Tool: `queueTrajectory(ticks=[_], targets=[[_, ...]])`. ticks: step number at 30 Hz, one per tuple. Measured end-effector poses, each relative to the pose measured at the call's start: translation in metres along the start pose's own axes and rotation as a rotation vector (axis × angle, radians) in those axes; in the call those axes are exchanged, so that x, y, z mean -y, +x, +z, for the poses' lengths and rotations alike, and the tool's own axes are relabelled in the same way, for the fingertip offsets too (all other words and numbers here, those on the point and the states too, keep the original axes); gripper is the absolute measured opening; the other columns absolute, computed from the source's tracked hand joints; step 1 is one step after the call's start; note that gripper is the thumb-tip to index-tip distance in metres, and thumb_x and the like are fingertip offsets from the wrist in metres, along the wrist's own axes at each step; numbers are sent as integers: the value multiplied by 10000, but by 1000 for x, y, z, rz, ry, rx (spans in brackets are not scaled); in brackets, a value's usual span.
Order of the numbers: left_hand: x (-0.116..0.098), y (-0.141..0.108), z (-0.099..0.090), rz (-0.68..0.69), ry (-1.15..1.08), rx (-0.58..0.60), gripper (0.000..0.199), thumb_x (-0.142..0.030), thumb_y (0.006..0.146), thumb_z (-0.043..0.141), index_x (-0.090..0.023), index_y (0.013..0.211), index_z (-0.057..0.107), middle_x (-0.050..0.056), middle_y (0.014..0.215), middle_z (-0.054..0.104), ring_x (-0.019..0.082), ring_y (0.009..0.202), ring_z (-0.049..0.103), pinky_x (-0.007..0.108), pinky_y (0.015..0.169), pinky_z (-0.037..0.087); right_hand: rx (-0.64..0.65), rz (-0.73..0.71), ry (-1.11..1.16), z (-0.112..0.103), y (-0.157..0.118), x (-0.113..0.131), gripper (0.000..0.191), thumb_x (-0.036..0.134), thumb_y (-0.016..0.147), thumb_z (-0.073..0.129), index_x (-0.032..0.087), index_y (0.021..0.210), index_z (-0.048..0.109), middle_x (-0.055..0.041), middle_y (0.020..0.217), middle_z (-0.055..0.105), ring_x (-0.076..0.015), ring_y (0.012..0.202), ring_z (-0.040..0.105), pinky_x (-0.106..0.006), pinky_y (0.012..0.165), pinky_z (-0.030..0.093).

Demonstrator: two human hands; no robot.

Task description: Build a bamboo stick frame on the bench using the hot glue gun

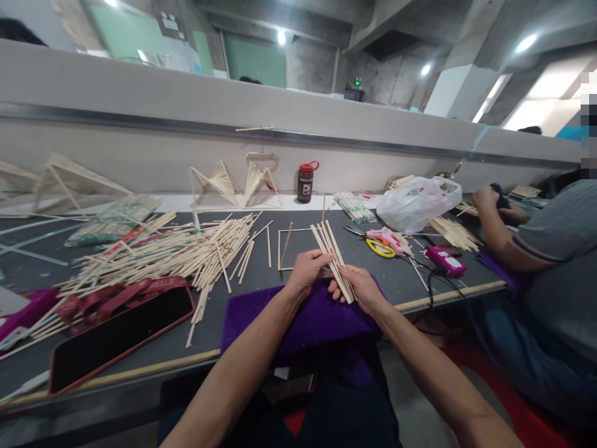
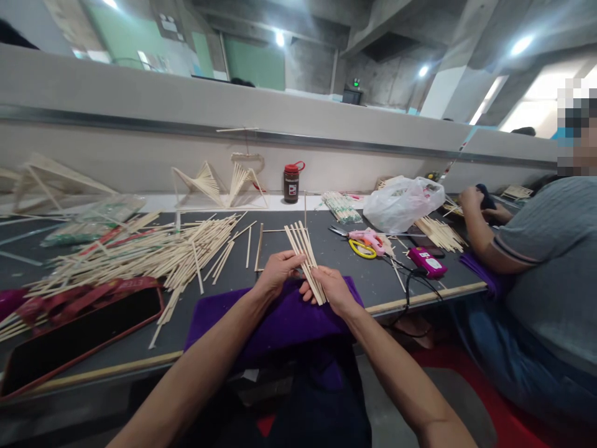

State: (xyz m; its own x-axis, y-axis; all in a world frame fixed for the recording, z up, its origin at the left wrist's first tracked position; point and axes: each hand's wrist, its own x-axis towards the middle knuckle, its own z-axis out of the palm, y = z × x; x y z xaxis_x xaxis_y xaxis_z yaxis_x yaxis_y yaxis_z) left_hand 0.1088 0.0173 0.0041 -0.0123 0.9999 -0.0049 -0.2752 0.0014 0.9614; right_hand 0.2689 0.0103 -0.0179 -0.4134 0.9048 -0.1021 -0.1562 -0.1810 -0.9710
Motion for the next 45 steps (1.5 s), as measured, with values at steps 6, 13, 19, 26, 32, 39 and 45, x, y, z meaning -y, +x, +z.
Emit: queueTrajectory(ticks=[6,13,19,26,32,39,45], targets=[[0,0,-1,-14,6,-19,325,-395,609,843,-128,791,808,92,763,723,136,647,599,228,563,437,-11,11,-2,1,0,0,444,573,794,695,145,901,643,-57,664,747,-129,473,660,-189,405,490],[0,-1,-1,-14,-10,-6,331,-398,629,849,-126,812,811,97,748,725,135,605,601,233,546,427,-13,13,-16,1,-1,2,450,584,801,672,146,903,645,-68,676,749,-129,473,653,-194,410,481],[0,-2,-2,-12,3,21,323,-402,640,843,-124,802,808,97,752,724,135,602,604,229,535,408,8,1,-25,1,-2,1,495,631,772,705,157,896,628,-42,680,741,-110,475,640,-178,408,460],[-3,-3,-2,-21,7,28,377,-452,617,865,-126,799,810,95,755,720,122,607,581,217,526,393,25,-42,-48,1,-1,-3,506,642,784,700,162,927,623,-13,667,719,-91,472,621,-160,403,428],[-5,-4,-2,-29,0,20,398,-458,585,880,-124,788,806,99,751,722,127,614,582,219,534,398,8,-41,-63,1,0,-4,512,652,782,691,164,916,617,-10,655,711,-87,451,605,-162,394,419],[-4,-4,-2,-9,28,10,376,-447,611,865,-126,799,814,100,745,722,126,613,572,218,534,406,2,-63,-91,3,-1,-3,500,659,786,674,177,898,598,0,651,704,-82,447,597,-163,394,412],[-4,-5,-2,-24,19,-5,409,-441,593,883,-119,838,820,89,752,725,114,601,564,212,523,407,0,-80,-98,2,0,-3,505,668,788,667,175,873,592,-5,658,705,-85,460,607,-167,401,420]])
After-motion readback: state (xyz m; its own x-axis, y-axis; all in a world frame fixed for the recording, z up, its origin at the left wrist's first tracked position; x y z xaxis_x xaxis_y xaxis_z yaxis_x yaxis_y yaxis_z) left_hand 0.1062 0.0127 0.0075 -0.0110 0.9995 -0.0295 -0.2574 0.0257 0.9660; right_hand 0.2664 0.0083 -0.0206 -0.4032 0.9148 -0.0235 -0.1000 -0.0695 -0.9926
